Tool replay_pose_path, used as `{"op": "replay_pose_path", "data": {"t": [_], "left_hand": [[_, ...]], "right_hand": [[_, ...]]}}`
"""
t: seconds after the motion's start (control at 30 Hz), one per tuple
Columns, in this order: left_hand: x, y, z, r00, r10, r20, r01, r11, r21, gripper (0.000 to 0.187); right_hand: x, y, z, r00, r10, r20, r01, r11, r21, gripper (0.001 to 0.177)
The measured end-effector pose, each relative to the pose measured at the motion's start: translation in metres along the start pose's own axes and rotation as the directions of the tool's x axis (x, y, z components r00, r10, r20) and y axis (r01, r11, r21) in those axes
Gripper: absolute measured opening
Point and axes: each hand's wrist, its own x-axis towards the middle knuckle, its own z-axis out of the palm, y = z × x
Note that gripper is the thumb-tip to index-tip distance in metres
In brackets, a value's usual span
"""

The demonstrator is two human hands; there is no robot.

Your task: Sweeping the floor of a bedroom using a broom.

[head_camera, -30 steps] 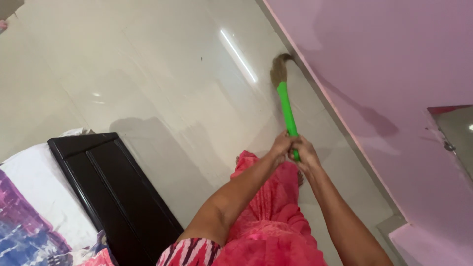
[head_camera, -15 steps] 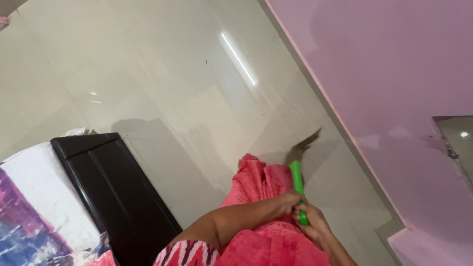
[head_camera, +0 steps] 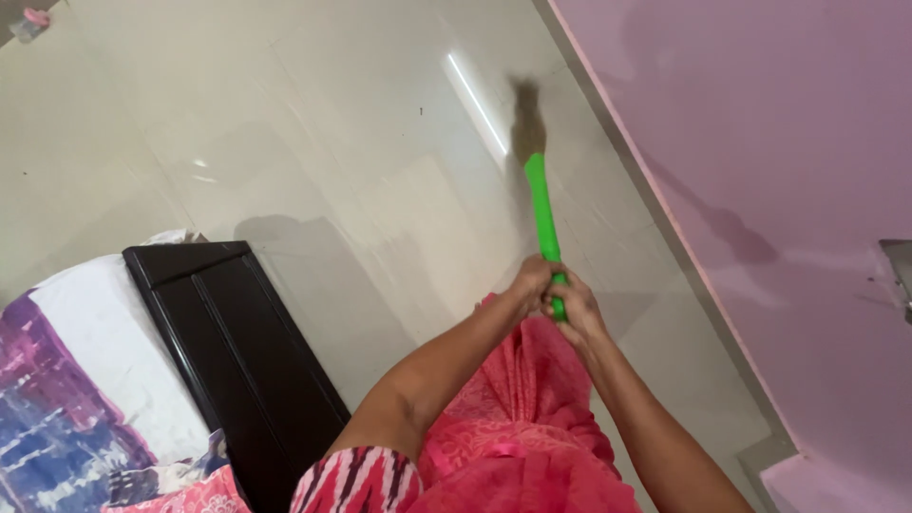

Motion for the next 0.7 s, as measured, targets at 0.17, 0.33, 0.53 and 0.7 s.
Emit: {"op": "replay_pose_path", "data": {"t": [0.17,0.33,0.53,0.7], "left_hand": [[-0.054,-0.071,0.027,0.978,0.159,0.137,-0.182,0.969,0.168,0.015],[-0.078,-0.146,0.039,0.950,0.016,0.311,-0.054,0.992,0.113,0.019],[-0.015,-0.199,-0.014,0.976,-0.200,0.084,0.193,0.977,0.092,0.013],[-0.008,-0.099,-0.091,0.995,-0.047,-0.085,0.046,0.999,-0.014,0.012]], "right_hand": [[-0.080,0.041,-0.030,0.992,-0.076,-0.104,0.067,0.994,-0.087,0.045],[-0.129,0.072,-0.053,0.964,0.132,-0.231,-0.156,0.984,-0.088,0.040],[-0.064,0.113,-0.059,0.880,0.427,-0.207,-0.414,0.904,0.105,0.026],[0.043,0.128,-0.006,0.950,0.304,-0.068,-0.301,0.952,0.050,0.018]]}}
